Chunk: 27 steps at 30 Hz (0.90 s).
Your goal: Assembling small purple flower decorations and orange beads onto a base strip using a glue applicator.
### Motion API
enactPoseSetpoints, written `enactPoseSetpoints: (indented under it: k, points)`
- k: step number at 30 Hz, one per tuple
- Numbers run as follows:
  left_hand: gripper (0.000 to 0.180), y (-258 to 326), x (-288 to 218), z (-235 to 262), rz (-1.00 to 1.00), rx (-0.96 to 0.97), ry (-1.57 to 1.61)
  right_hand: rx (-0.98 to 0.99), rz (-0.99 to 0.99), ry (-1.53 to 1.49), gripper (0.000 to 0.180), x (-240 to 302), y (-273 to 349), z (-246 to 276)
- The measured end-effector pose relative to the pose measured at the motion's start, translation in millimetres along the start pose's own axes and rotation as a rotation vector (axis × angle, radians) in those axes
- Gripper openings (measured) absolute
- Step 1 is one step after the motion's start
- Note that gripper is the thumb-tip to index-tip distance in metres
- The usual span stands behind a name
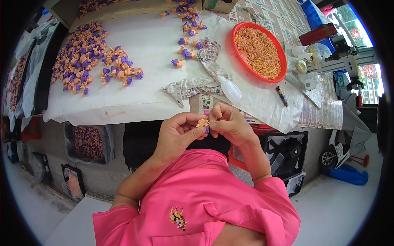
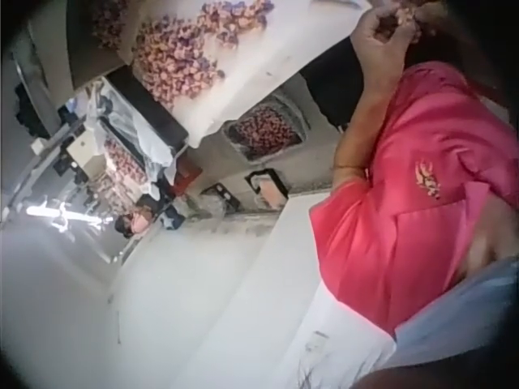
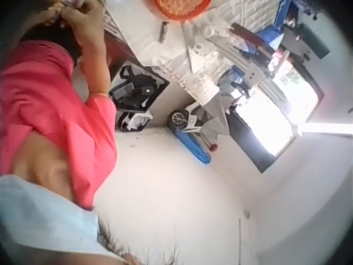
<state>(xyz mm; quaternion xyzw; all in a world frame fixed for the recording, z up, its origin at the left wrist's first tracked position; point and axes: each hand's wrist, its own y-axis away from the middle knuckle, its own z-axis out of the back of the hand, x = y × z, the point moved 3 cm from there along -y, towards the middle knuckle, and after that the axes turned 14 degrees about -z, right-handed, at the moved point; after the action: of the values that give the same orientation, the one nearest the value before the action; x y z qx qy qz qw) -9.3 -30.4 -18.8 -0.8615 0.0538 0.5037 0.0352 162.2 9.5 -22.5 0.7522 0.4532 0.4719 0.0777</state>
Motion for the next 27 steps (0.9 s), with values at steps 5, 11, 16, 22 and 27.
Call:
enactPoseSetpoints:
  k: [5,11,16,22,27]
  points:
    - [0.030,-1.4,6.5,4.0,0.162,-0.003,0.152,0.029,-0.049,-0.034,0.024,0.4,-1.1,-1.0]
    - [0.030,-0.6,5.0,-1.0,0.118,-0.039,0.080,0.026,-0.103,-0.060,0.023,0.7,-2.1,1.4]
    - [0.032,-4.0,2.0,-5.7,0.141,-0.029,0.157,-0.057,0.018,0.092,0.020,10.1,4.2,-4.3]
    - [0.025,-7.6,2.1,-7.6,0.080,-0.025,0.116,-0.178,0.213,0.255,0.020,16.5,14.5,-14.3]
    - [0.020,-9.8,-1.4,-13.3,0.004,0.019,0.060,-0.192,0.319,0.272,0.019,10.6,19.3,-12.4]
